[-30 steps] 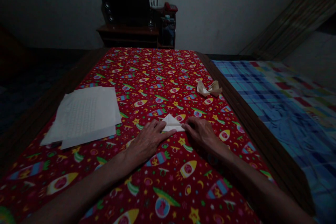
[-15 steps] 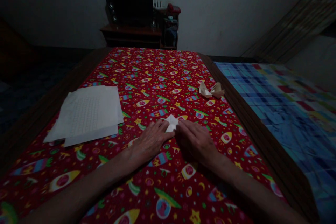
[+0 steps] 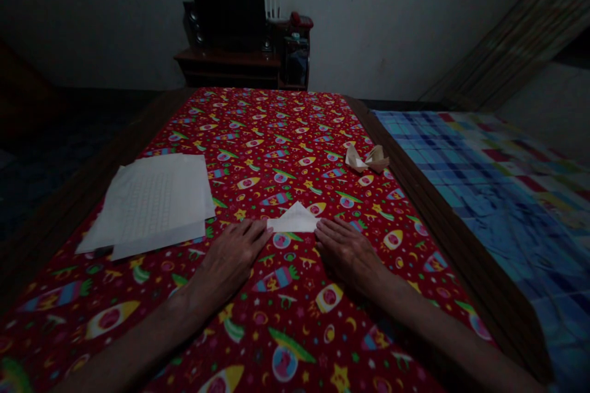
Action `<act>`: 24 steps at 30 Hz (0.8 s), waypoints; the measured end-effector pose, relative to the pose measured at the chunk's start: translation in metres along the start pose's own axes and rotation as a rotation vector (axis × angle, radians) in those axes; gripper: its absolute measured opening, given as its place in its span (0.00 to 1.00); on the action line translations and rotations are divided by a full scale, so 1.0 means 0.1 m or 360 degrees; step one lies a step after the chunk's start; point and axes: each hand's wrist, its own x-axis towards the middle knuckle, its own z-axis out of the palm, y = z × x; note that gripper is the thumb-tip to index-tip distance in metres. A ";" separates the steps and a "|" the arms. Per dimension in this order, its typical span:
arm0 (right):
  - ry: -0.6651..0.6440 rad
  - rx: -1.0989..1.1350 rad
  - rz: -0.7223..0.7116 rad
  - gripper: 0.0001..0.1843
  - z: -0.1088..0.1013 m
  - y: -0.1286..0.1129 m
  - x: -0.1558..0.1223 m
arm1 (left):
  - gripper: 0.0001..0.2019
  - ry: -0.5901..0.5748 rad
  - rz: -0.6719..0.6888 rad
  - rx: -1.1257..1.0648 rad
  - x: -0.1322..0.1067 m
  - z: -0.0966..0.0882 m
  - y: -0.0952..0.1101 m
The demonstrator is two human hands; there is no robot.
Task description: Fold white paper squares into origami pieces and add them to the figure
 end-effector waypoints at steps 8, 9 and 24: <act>-0.0361 -0.0198 -0.0048 0.07 -0.06 -0.15 0.51 | 0.17 0.0358 -0.0115 -0.0289 -0.06 0.08 -0.08; -0.0373 -0.0188 -0.0055 0.06 -0.05 -0.15 0.54 | 0.17 0.0369 -0.0124 -0.0356 -0.05 0.08 -0.08; -0.0292 -0.0105 0.0006 0.04 -0.01 -0.06 0.55 | 0.14 0.0470 -0.0338 -0.0928 0.05 0.11 -0.07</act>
